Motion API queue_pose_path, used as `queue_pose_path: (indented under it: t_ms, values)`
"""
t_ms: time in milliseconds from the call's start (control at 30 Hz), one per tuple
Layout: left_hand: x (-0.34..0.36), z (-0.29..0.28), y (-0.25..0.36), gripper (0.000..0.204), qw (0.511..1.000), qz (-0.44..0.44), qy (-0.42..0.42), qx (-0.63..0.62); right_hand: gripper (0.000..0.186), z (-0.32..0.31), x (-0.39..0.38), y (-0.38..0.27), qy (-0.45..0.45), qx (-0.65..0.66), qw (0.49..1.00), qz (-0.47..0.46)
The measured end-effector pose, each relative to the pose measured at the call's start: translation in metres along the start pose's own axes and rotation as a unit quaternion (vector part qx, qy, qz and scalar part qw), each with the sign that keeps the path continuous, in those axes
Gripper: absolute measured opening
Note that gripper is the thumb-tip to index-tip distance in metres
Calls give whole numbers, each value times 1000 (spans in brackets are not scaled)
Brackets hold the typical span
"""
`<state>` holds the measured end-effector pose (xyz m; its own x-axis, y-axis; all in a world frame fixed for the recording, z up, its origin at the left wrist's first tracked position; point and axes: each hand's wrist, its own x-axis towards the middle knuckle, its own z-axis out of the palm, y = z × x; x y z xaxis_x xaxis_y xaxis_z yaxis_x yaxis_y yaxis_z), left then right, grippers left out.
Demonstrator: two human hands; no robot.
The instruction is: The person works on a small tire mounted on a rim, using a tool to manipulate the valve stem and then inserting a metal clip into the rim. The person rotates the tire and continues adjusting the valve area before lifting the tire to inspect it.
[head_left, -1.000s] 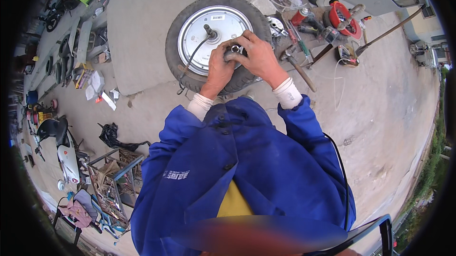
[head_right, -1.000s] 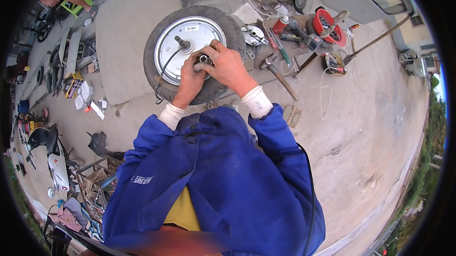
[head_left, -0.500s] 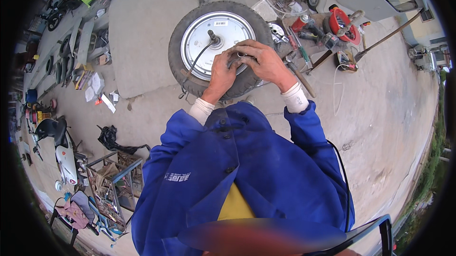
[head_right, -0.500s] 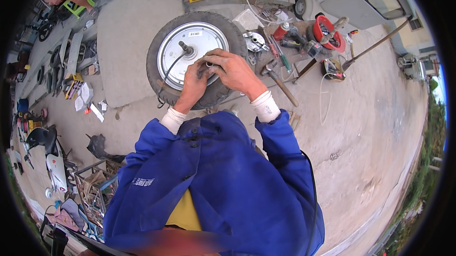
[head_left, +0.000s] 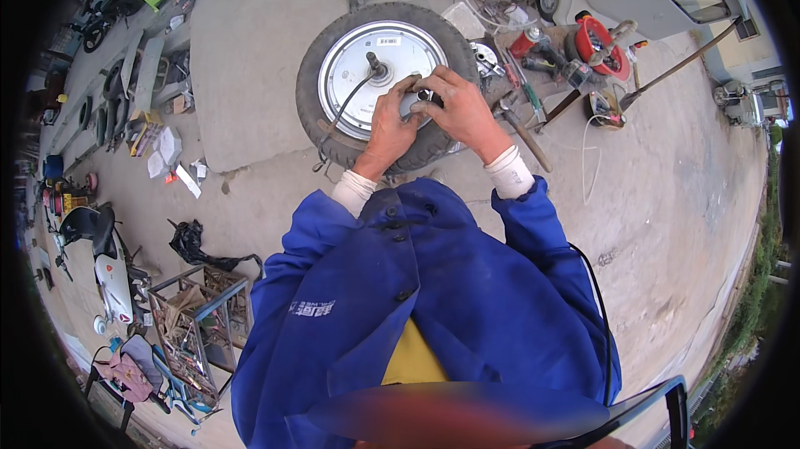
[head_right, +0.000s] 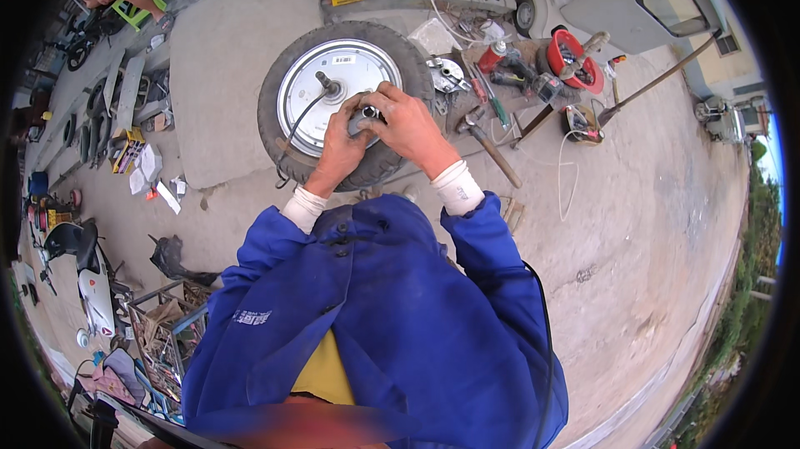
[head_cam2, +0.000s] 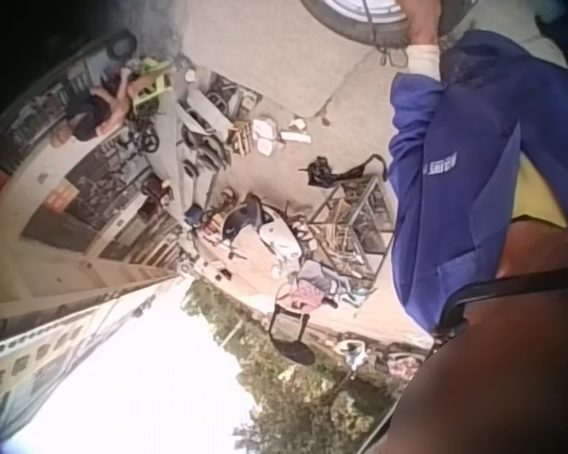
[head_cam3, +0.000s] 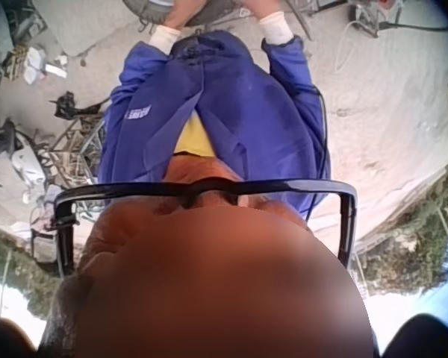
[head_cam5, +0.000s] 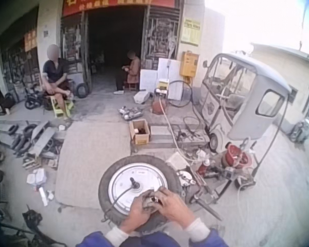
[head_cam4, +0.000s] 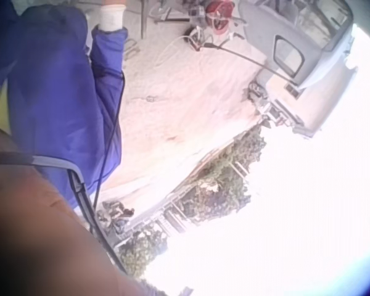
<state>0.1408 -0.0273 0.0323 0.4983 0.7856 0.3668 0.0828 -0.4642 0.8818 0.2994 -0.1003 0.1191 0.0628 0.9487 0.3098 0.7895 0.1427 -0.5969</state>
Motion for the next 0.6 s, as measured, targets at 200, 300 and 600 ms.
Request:
queue_pose_path:
  t_ms: [200,300,600]
  values:
    - [-2,4,-24,51,999,-31,-39,-4,32,-3,0,-6,31,56,997,-50]
    - [0,6,-21,50,999,-33,-28,-31,33,0,1,8,3,58,996,-61]
    - [-4,0,-8,28,996,1,-11,89,29,0,1,-3,-30,35,998,-35]
